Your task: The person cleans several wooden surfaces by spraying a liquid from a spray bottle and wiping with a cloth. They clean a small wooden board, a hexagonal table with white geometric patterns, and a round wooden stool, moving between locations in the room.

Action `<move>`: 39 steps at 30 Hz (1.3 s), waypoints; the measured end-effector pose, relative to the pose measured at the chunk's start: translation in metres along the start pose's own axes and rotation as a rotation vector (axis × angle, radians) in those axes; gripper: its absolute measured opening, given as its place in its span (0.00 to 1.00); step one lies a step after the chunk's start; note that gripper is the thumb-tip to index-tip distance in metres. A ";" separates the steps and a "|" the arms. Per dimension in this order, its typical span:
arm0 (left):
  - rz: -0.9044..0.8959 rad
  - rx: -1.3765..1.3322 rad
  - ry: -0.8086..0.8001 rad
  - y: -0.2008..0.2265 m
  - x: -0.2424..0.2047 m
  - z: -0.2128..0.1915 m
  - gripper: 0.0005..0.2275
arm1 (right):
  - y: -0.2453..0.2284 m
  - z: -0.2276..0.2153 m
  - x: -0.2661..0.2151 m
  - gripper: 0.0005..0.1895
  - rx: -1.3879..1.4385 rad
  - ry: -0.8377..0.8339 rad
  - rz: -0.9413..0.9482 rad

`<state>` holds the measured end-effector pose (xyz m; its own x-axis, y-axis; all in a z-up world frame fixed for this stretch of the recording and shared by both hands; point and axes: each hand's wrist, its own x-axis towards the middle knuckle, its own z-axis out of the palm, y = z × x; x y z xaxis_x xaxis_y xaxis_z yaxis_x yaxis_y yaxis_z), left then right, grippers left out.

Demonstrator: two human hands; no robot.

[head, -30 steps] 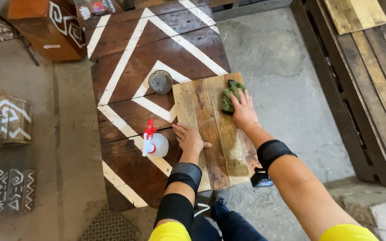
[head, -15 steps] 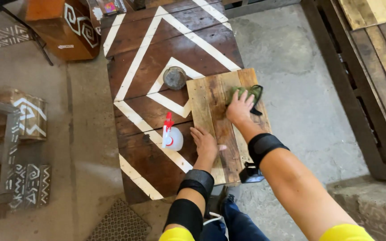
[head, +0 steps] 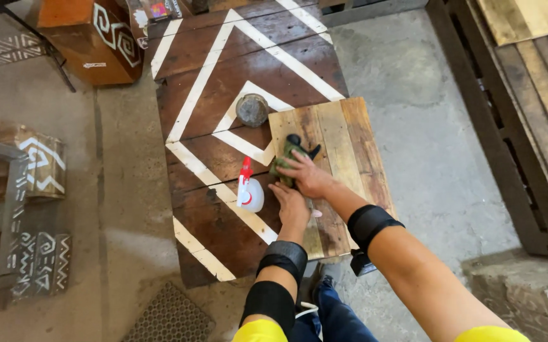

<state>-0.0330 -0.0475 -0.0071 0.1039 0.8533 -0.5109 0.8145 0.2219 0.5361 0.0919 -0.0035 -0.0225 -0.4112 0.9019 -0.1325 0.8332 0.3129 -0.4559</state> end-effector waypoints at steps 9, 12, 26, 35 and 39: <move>-0.025 0.124 -0.005 0.000 0.002 0.016 0.59 | -0.022 -0.055 -0.035 0.51 -0.199 -0.195 0.236; 0.049 0.180 0.101 -0.024 0.030 0.052 0.58 | 0.052 -0.012 -0.044 0.49 -0.285 -0.010 0.222; -0.059 0.215 -0.091 0.013 0.002 0.007 0.67 | 0.061 -0.031 -0.134 0.38 -0.181 0.270 0.837; -0.035 0.086 -0.017 0.002 -0.008 0.008 0.66 | 0.075 0.015 -0.103 0.42 -0.226 0.237 0.896; -0.038 0.074 0.096 -0.002 -0.018 0.018 0.61 | 0.074 0.037 -0.060 0.46 -0.120 0.163 0.972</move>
<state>-0.0266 -0.0716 -0.0115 0.0200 0.8871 -0.4612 0.8570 0.2224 0.4648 0.1650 -0.0459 -0.0813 0.5196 0.8092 -0.2743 0.8165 -0.5648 -0.1196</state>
